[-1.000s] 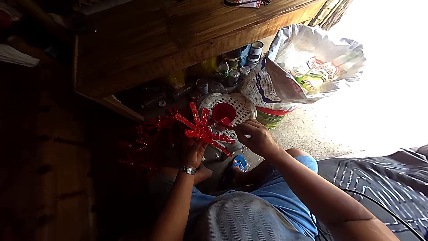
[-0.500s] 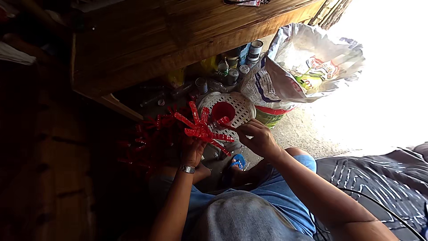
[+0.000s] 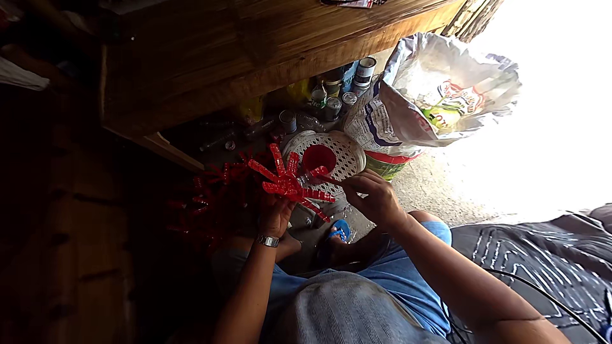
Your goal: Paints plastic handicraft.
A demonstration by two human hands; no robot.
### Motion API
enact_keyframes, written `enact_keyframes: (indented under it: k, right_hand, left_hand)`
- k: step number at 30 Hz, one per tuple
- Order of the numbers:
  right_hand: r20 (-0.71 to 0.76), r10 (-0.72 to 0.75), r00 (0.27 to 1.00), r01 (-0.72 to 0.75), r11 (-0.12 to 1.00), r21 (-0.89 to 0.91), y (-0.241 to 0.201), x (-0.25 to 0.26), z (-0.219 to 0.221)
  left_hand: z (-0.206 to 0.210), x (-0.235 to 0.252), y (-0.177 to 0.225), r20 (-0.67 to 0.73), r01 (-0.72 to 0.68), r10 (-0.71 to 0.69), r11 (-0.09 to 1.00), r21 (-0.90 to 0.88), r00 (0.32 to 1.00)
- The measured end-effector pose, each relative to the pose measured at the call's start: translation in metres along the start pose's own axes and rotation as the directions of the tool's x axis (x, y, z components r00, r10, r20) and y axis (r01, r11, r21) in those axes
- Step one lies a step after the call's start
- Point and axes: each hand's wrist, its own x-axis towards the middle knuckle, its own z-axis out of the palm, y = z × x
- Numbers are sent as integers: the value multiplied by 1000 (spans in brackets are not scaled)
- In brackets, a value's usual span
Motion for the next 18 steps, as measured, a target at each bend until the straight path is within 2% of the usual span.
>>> enact_keyframes:
  k: [5,18]
  right_hand:
    - [-52,14,999,-14,1000,7,0,15,-1]
    - [25,36,999,-37,999,24,3,19,17]
  left_hand:
    - [4,0,1,4,-17,18,998,-53,1000]
    - [3,5,-4,-16,1,-2,998,-59,1000]
